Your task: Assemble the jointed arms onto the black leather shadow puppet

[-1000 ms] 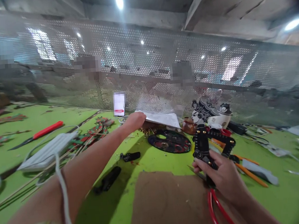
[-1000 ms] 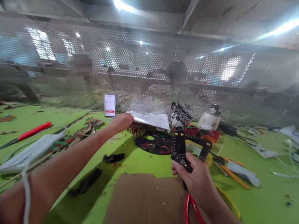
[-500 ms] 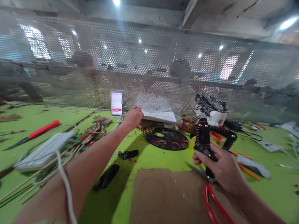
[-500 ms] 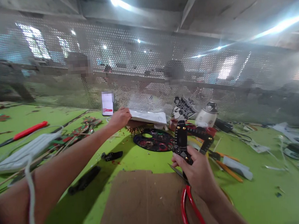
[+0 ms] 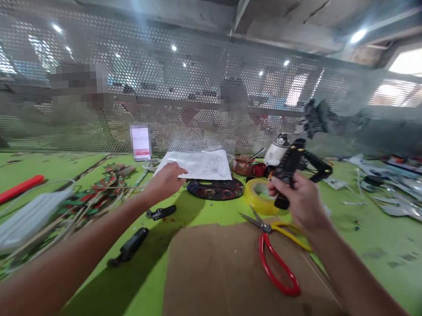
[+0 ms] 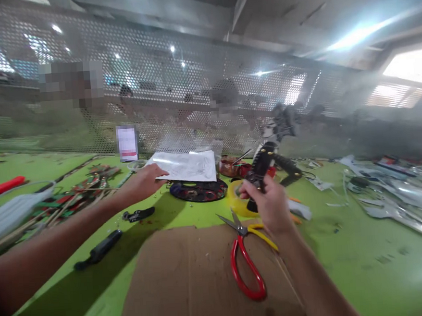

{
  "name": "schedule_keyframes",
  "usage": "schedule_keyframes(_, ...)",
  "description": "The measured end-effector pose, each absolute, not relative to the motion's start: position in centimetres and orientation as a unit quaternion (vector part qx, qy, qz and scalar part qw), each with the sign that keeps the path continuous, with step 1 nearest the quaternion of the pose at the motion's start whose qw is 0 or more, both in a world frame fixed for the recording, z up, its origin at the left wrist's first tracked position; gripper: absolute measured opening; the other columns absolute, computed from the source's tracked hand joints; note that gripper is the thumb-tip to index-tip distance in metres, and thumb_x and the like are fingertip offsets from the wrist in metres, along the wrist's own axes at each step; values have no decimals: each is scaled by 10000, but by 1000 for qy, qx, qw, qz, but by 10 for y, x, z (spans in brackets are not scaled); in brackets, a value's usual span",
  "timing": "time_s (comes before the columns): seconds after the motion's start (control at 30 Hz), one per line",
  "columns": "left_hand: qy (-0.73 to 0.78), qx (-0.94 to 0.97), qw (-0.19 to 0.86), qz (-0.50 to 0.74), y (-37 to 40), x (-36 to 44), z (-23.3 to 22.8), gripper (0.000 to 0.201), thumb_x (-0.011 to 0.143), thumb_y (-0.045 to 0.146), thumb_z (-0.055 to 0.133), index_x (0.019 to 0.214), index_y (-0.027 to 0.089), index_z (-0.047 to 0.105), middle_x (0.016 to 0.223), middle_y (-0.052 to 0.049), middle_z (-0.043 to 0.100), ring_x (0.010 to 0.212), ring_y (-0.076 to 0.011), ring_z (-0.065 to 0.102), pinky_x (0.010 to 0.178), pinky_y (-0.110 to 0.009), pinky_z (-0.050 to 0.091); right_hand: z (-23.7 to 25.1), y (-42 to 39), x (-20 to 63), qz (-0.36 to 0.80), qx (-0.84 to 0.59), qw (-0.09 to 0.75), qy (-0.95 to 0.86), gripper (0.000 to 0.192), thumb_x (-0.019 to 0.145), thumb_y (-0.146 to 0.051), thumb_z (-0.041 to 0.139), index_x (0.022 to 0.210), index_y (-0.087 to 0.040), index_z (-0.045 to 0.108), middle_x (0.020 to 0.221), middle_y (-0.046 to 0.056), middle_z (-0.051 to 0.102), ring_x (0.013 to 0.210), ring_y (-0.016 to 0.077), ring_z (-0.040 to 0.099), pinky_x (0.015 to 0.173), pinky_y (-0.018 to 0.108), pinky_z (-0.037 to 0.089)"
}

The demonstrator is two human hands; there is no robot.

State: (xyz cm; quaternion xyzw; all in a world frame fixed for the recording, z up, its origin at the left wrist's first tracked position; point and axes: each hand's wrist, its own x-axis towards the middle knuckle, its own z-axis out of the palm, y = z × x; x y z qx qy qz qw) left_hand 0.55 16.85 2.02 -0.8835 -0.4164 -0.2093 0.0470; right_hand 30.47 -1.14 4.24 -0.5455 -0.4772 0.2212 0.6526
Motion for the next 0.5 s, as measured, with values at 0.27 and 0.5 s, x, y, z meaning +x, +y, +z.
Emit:
schedule_keyframes(0.27, -332, -635, -628, -303, 26, 47, 34, 354, 768, 492, 623, 930, 190, 710, 942, -87, 706, 877, -205, 645, 791, -316, 498, 21, -19, 221, 476, -494, 480, -546, 201, 698, -312, 695, 781, -162, 590, 579, -36, 603, 456, 82, 530, 461, 204, 430)
schedule_keyframes(0.5, -443, -558, -579, -396, 8, 34, 24, 375, 565, 417, 781, 860, 203, 694, 848, -48, 699, 738, -176, 618, 661, -276, 471, 29, -17, 199, 504, -498, 456, -538, 155, 698, -214, 698, 694, -172, 549, 550, -46, 590, 457, 75, 536, 449, 183, 425)
